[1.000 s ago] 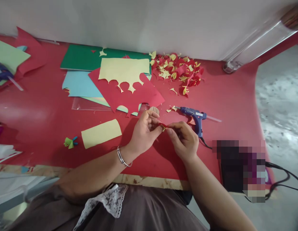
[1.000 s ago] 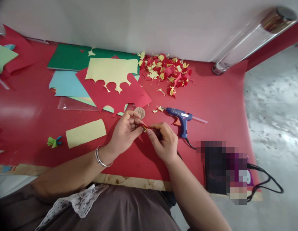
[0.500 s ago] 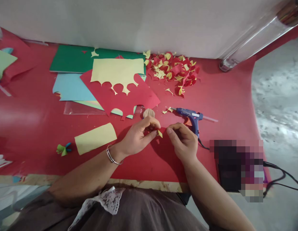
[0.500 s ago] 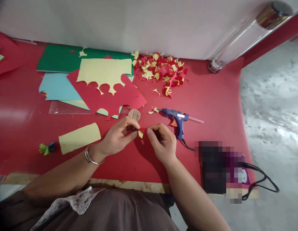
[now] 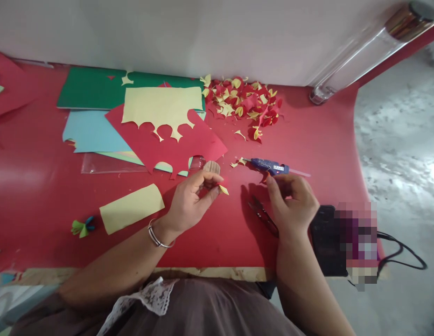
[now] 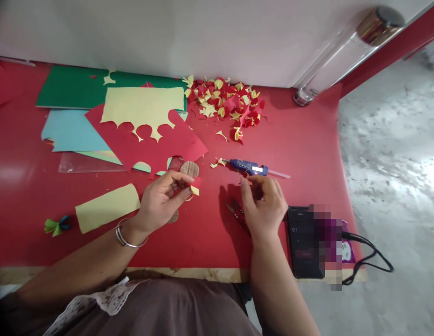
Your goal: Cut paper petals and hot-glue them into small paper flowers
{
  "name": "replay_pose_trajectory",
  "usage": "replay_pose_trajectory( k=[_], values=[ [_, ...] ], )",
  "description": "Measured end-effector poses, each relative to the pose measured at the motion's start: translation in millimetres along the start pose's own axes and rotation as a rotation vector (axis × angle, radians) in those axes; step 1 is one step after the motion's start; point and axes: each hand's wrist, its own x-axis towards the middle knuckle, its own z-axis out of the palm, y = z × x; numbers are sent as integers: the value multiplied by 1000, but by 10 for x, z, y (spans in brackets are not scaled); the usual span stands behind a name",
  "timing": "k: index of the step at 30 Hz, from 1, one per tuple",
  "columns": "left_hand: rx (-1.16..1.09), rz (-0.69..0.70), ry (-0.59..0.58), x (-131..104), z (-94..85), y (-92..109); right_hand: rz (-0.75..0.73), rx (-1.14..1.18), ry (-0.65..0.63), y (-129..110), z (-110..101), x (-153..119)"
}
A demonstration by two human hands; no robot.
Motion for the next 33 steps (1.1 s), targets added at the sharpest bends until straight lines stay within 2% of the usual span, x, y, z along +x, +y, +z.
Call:
replay_pose_trajectory(
  k=[2,6,11,16,19,27,30,33],
  values=[
    [-3,22,45,-4,-5,-5,44,-114,9,99,-35,40],
    [-4,81,97,0,-16,23,134,-265,-85,193,-23,73],
    [18,119,100,-5,-23,35,198,-276,-126,186,46,86],
    [52,89,114,-12,-29,24,186,-158,-81,179,46,81],
    [64,81,111,-4,-30,19,125,-116,-40,151,18,38],
    [146,45,144,3,-45,-24,-186,-65,-10,44,-64,-17],
    [77,46,159,14,-31,-21,-252,-81,7,40,-71,2],
    [-92,28,178,46,-3,-6,-293,-83,-7,35,-63,5]
  ],
)
